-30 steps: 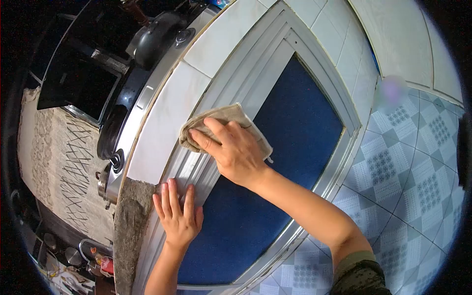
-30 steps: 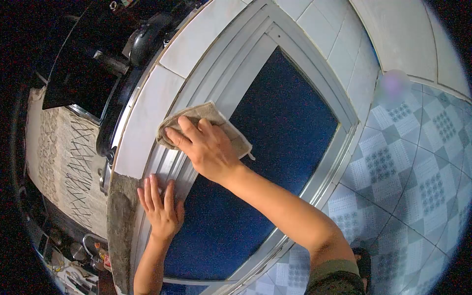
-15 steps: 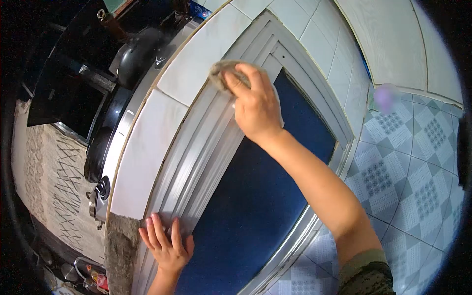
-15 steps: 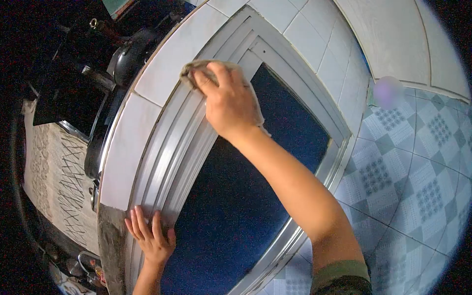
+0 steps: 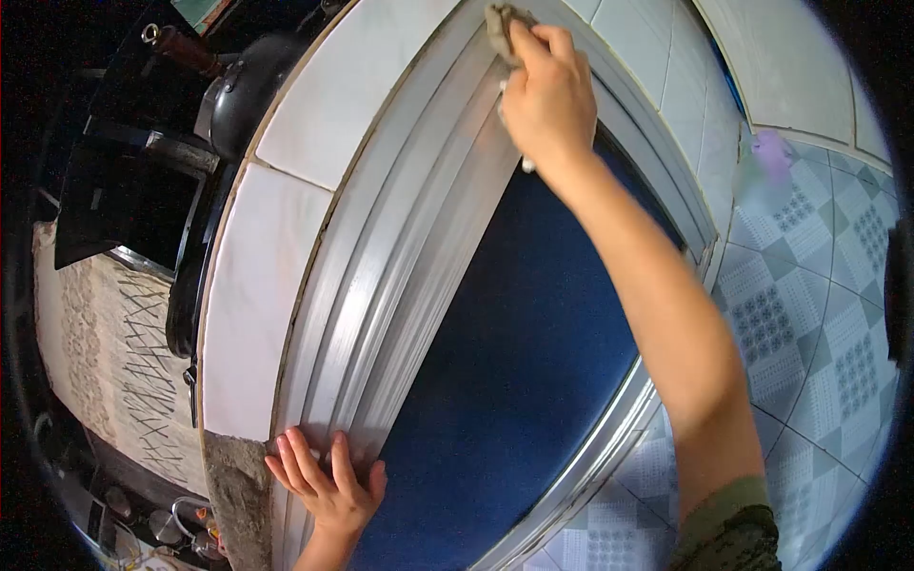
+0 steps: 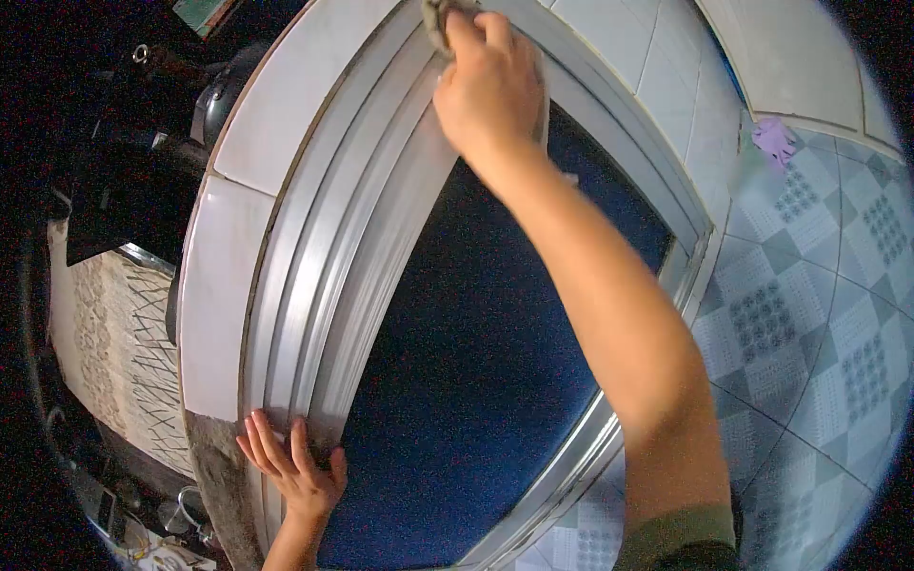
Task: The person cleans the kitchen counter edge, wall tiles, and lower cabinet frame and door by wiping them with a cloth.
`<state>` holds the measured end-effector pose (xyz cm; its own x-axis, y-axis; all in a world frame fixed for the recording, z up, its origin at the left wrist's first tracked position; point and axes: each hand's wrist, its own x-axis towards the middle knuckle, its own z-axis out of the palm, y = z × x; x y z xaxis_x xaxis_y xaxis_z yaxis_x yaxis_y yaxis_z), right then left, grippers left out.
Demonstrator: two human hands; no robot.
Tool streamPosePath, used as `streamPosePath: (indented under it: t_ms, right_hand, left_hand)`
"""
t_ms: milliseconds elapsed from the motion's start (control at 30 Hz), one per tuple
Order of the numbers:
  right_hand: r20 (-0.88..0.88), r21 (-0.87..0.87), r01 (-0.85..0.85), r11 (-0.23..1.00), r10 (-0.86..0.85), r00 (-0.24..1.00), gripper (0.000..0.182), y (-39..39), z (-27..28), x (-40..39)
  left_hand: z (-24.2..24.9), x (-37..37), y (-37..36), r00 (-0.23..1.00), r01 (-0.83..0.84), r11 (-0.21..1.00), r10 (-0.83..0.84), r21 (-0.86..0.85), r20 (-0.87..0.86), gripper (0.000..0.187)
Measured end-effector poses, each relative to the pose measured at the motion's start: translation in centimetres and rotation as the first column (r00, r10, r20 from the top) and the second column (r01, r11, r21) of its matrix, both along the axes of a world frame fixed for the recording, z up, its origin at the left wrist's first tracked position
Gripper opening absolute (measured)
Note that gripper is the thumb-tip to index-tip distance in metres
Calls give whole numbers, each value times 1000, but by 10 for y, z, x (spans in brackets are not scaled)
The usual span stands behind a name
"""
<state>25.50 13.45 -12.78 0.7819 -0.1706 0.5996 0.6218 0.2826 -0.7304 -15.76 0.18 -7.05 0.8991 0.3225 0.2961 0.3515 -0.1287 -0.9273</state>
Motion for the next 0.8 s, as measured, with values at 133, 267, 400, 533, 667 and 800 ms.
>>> streamPosePath:
  t_ms: [133,267,400,533,667,800]
  right_hand:
    - [149,34,-88,996,82,985,40,-38,-16,-87]
    - [336,-47,-391,919,383,861,38,-83,-42,-204]
    - [521,-20,-452,892,395,757,31,-90,-52,-245]
    - [513,-112,-362,926,366,777,30,-84,-46,-187]
    - [292,47,-118,992,100,951,29,-42,-38,-103]
    - [242,76,-91,993,71,968,32,-37,-33,-87]
  left_hand:
    - [0,2,1,1000,25,1000,-25,-2,7,55]
    - [0,2,3,998,46,999,-45,-20,33,54]
    - [1,3,0,997,51,997,-48,-52,57,52]
    - [0,2,3,996,70,996,-67,-60,51,54]
    - [-1,3,1,995,70,993,-63,-91,76,60]
    - [-1,3,3,993,87,991,-78,-98,86,64]
